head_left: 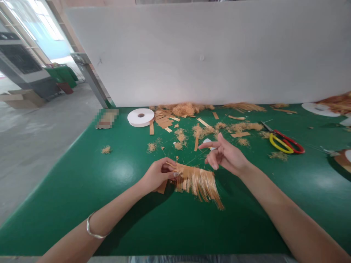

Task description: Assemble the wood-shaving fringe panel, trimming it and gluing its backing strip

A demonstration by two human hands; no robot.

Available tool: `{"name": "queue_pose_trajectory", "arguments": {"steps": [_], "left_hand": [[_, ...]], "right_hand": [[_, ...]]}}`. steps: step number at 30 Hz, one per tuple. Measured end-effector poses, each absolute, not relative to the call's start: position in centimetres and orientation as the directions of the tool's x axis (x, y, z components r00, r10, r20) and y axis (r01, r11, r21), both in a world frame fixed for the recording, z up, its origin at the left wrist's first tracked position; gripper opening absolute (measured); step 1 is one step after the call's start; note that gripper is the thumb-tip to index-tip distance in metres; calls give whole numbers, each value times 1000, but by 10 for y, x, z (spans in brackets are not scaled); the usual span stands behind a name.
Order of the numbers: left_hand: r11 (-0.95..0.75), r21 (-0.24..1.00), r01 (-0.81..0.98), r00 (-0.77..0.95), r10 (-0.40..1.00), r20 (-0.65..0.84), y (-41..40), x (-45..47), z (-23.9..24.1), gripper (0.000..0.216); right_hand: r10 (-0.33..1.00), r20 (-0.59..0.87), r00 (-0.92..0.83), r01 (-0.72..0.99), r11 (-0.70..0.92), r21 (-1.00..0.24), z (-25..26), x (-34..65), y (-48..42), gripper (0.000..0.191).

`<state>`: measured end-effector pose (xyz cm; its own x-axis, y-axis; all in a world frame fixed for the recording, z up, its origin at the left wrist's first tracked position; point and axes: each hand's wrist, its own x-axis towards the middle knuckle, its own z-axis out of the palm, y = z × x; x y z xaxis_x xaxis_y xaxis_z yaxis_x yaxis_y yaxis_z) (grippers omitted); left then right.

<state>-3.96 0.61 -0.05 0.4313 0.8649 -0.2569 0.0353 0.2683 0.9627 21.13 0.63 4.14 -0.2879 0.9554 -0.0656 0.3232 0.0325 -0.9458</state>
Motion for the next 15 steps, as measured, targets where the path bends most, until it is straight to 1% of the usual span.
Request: {"name": "queue_pose_trajectory", "arguments": {"steps": [1,2,3,4,5,6,7,8,9,10,11,12,13,15], "left_hand": [[270,962,24,434,864,-254,6,-40,-2,36],[272,962,10,440,863,-249,6,-40,-3,36],[273,962,-3,445,862,-243,7,-40,-3,36],[272,962,-10,449,861,-239,7,-40,-4,36],[268,963,-7,453,860,-236,7,-40,-4,36],[264,964,3,455,858,-237,7,-40,-4,35],[261,965,16,455,857,-239,7,-40,-4,34],[258,966,32,454,857,-244,7,-40,-3,33],[254,966,49,452,857,-248,7,-41,-3,32],[247,967,64,450,858,-249,8,-41,-3,31],[240,968,74,447,859,-247,8,-41,-2,30],[234,969,83,446,860,-247,8,-42,-3,29],[232,968,91,448,859,-248,8,-42,-3,29],[239,966,101,454,853,-259,8,-42,-3,28]], "right_hand": [[940,-57,-336,229,22,-973,41,214,6,89],[926,-32,-376,173,37,-984,42,215,5,88],[914,8,-406,161,80,-984,42,216,5,84],[901,52,-431,193,149,-970,41,216,4,80],[889,90,-450,270,231,-935,41,215,4,76],[882,115,-457,387,313,-867,39,213,4,75],[885,134,-446,530,381,-758,36,211,3,77],[893,157,-422,670,424,-609,33,208,2,79],[900,189,-393,785,436,-440,30,205,2,79],[902,226,-369,864,422,-275,27,202,1,77],[900,264,-348,910,392,-137,24,200,1,75],[897,296,-328,935,353,-37,22,198,1,74],[898,320,-303,950,313,22,21,197,1,75],[911,346,-225,974,222,49,19,199,5,79]]}}
